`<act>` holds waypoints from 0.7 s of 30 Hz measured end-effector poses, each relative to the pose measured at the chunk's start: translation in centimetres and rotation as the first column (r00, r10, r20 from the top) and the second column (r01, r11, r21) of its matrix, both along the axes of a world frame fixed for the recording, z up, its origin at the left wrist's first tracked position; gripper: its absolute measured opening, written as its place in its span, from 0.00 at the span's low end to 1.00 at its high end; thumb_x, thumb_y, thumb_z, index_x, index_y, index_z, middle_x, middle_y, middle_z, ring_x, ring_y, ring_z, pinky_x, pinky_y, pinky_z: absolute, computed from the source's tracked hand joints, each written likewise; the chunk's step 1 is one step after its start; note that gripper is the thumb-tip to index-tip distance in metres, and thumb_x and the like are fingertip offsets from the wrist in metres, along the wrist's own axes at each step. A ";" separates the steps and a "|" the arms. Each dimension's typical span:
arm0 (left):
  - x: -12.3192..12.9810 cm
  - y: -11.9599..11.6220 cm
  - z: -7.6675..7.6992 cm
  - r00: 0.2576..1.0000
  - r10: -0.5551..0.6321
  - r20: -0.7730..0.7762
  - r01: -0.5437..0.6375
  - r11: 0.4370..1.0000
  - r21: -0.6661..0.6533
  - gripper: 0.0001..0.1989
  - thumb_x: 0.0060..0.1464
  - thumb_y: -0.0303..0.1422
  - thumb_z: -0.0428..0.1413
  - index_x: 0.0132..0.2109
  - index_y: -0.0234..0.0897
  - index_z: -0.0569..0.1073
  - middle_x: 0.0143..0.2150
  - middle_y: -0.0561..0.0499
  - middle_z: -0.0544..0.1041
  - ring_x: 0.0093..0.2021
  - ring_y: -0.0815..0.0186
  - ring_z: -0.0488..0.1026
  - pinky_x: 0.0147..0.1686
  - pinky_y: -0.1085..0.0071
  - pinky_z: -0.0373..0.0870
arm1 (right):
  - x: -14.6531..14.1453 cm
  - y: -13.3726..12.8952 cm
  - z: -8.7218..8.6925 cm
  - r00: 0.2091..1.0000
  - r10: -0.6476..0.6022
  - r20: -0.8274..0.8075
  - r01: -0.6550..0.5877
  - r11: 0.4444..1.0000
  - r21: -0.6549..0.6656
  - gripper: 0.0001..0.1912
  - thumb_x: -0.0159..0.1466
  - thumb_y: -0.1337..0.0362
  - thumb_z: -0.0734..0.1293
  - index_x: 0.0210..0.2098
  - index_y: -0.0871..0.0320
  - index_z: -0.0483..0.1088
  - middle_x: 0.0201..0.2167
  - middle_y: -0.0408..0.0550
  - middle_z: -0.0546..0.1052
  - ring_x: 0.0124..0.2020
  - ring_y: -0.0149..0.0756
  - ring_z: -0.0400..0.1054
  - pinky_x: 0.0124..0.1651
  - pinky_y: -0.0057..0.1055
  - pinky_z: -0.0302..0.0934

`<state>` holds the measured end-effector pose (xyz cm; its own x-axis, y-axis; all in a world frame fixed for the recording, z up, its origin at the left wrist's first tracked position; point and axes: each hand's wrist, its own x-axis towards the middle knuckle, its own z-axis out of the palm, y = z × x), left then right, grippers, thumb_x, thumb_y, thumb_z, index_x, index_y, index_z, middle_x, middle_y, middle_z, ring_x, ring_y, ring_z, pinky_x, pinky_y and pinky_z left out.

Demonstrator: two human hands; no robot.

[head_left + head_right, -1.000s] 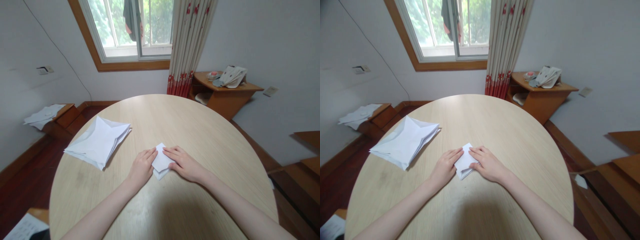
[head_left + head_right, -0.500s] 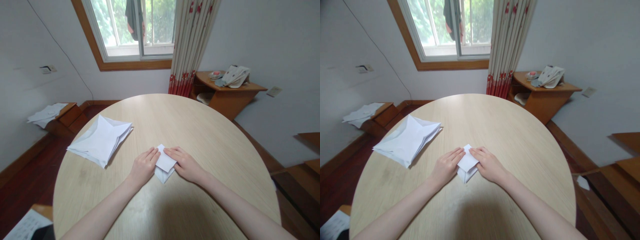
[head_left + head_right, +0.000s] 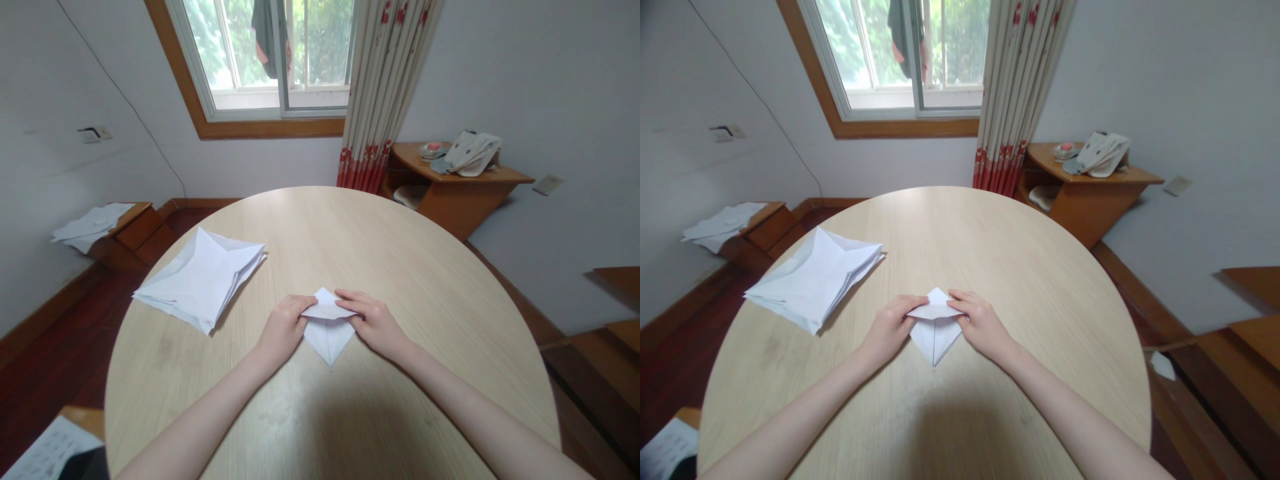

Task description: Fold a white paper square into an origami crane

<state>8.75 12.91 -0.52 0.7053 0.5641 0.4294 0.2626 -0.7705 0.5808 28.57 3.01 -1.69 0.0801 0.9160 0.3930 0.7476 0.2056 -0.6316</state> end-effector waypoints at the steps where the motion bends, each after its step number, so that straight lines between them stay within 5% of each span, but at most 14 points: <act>1: 0.0 0.0 0.1 1.000 0.003 0.008 -0.003 0.999 -0.039 0.16 0.55 0.19 0.49 0.46 0.36 0.75 0.44 0.46 0.80 0.46 0.63 0.76 0.49 0.63 0.73 | 0.0 0.0 0.1 1.000 -0.007 -0.026 0.007 1.000 -0.017 0.18 0.60 0.71 0.60 0.44 0.57 0.77 0.51 0.55 0.76 0.54 0.43 0.69 0.57 0.46 0.63; 11: 0.2 -0.3 1.0 0.994 0.106 0.038 -0.085 0.928 -0.364 0.12 0.59 0.32 0.50 0.45 0.36 0.77 0.44 0.47 0.80 0.44 0.61 0.75 0.45 0.67 0.69 | -0.5 0.0 1.3 0.946 -0.115 -0.304 0.089 0.991 -0.097 0.12 0.61 0.59 0.65 0.41 0.52 0.78 0.47 0.49 0.79 0.49 0.43 0.72 0.52 0.41 0.64; 16: 0.2 -0.3 1.7 0.990 0.142 0.019 -0.115 0.866 -0.486 0.18 0.59 0.42 0.49 0.43 0.34 0.77 0.34 0.51 0.79 0.33 0.64 0.72 0.33 0.73 0.64 | -0.5 0.0 1.7 0.868 -0.159 -0.470 0.100 0.984 -0.148 0.15 0.58 0.53 0.68 0.37 0.57 0.77 0.39 0.49 0.80 0.39 0.41 0.73 0.41 0.35 0.66; 21: 0.2 -0.2 1.9 0.989 0.142 0.035 -0.101 0.836 -0.539 0.22 0.58 0.47 0.48 0.38 0.32 0.77 0.28 0.53 0.73 0.28 0.67 0.66 0.27 0.75 0.58 | -0.6 -0.1 2.1 0.870 -0.154 -0.468 0.087 0.983 -0.162 0.18 0.60 0.51 0.65 0.29 0.59 0.75 0.28 0.45 0.77 0.30 0.37 0.69 0.32 0.30 0.61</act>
